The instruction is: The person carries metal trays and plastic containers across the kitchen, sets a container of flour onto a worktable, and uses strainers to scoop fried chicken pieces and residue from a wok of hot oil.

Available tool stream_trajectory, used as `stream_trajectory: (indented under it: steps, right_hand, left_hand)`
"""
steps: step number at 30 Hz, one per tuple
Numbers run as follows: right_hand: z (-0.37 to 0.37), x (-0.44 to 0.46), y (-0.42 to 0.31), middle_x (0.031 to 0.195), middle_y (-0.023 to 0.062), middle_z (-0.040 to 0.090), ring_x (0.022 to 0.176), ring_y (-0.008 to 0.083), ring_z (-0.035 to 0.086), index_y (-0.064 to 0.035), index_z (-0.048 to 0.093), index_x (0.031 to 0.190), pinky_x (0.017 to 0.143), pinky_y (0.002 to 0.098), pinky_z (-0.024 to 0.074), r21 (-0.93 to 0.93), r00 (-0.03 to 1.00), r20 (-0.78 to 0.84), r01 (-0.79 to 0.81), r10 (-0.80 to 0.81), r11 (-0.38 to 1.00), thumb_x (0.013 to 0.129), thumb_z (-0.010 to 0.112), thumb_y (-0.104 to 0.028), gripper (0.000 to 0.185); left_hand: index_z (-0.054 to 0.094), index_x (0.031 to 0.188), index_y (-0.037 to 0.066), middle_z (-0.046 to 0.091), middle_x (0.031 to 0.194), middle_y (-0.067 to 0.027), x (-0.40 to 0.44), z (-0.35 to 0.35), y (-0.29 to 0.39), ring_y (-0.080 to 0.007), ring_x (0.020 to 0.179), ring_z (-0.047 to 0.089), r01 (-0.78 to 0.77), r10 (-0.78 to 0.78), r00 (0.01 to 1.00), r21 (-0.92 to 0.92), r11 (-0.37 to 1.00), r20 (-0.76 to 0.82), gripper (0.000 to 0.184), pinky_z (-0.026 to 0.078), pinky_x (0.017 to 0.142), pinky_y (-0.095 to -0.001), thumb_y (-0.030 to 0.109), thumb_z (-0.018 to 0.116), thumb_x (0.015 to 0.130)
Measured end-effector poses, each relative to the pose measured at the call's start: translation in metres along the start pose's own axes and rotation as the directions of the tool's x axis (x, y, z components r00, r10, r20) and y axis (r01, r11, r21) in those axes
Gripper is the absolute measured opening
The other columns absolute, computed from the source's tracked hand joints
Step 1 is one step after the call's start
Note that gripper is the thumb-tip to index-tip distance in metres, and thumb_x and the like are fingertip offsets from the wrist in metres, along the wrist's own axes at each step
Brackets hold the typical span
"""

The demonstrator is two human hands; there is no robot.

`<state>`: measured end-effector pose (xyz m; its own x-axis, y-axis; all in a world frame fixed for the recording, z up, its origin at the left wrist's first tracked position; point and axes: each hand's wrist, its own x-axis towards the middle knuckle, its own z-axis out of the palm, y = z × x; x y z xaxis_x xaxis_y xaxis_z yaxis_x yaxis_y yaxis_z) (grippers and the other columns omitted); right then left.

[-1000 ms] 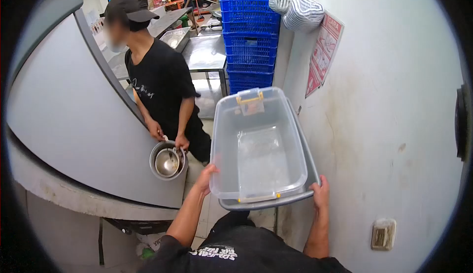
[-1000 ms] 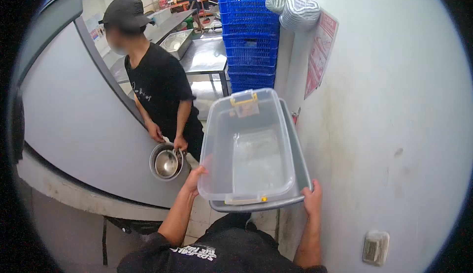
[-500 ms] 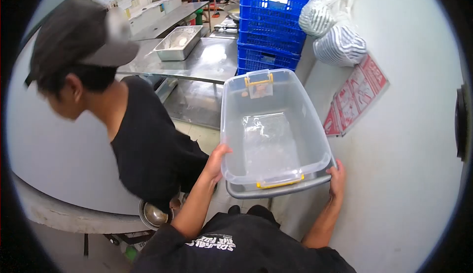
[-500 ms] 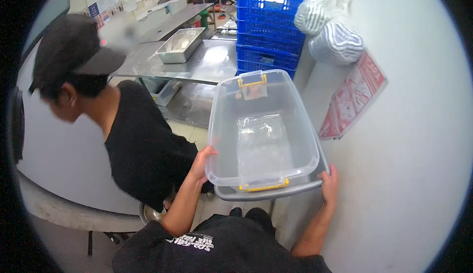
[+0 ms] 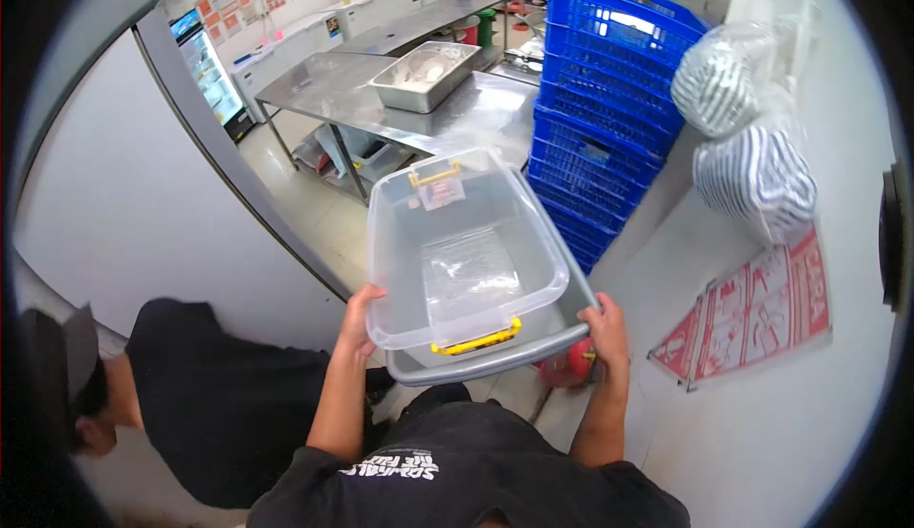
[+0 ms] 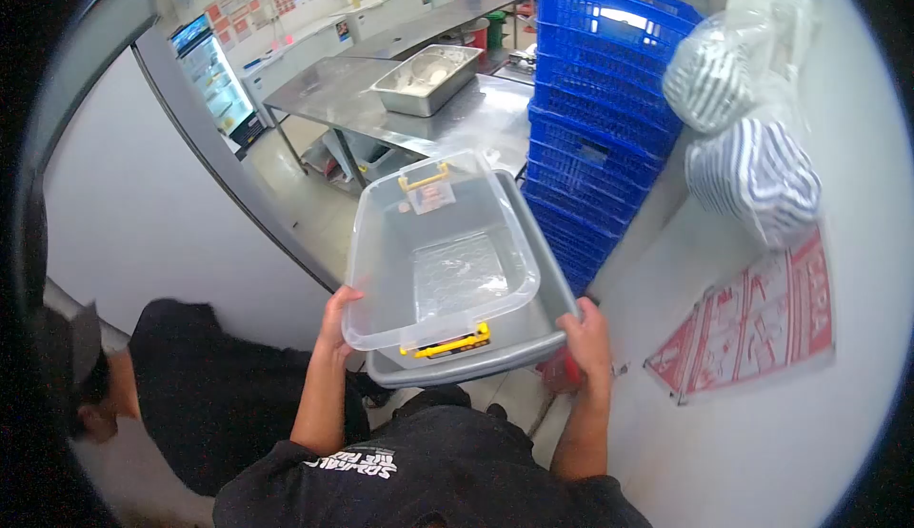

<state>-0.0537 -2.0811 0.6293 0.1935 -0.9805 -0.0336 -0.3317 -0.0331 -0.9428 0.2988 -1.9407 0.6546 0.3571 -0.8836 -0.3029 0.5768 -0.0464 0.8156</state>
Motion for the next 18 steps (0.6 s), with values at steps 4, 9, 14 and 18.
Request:
stream_trajectory:
  steps: [4, 9, 14, 18]
  right_hand:
    - [0.045, 0.053, 0.002, 0.071, 0.0069, 0.057, 0.065, 0.0144, 0.052, 0.0014, 0.057, 0.088, 0.06, 0.0292, 0.0417, 0.113, 0.991, 0.129, 0.03, -0.045, 0.993, 0.069, 0.056, -0.015, 0.025]
    - [0.109, 0.128, 0.0, 0.071, 0.0077, 0.057, 0.067, 0.0141, 0.053, 0.0008, 0.057, 0.086, 0.062, 0.029, 0.0412, 0.08, 0.977, 0.208, 0.036, -0.052, 0.996, 0.068, 0.057, -0.016, 0.025]
    - [0.18, 0.21, -0.052, 0.071, 0.0074, 0.056, 0.068, 0.0147, 0.052, 0.0013, 0.057, 0.085, 0.063, 0.0289, 0.0415, 0.034, 0.961, 0.272, 0.039, -0.047, 0.999, 0.068, 0.057, -0.015, 0.024]
    - [0.233, 0.269, -0.095, 0.071, 0.0065, 0.056, 0.066, 0.0138, 0.05, 0.0013, 0.056, 0.084, 0.061, 0.0283, 0.041, 0.046, 0.949, 0.305, 0.074, -0.084, 0.996, 0.067, 0.057, -0.014, 0.022]
  left_hand:
    - [0.046, 0.122, -0.002, 0.056, 0.106, -0.0156, 0.024, -0.02, 0.015, -0.0256, 0.092, 0.058, -0.051, 0.051, 0.994, 0.006, 0.999, -0.095, 0.055, 0.05, 0.079, -0.0377, 0.022, 0.052, 0.073]
    - [0.038, 0.129, -0.002, 0.05, 0.117, -0.0179, 0.071, -0.053, 0.043, -0.0277, 0.104, 0.053, -0.112, 0.109, 0.983, -0.01, 0.994, -0.151, 0.062, 0.047, 0.086, -0.0386, 0.022, 0.05, 0.074]
    - [0.036, 0.131, -0.002, 0.049, 0.12, -0.018, 0.148, -0.108, 0.085, -0.0286, 0.106, 0.052, -0.132, 0.118, 0.975, -0.064, 0.989, -0.188, 0.063, 0.045, 0.089, -0.0399, 0.022, 0.049, 0.074]
    - [0.036, 0.131, -0.001, 0.049, 0.12, -0.0179, 0.212, -0.146, 0.119, -0.0285, 0.106, 0.052, -0.14, 0.118, 0.969, -0.093, 0.986, -0.217, 0.064, 0.044, 0.089, -0.0407, 0.022, 0.049, 0.073]
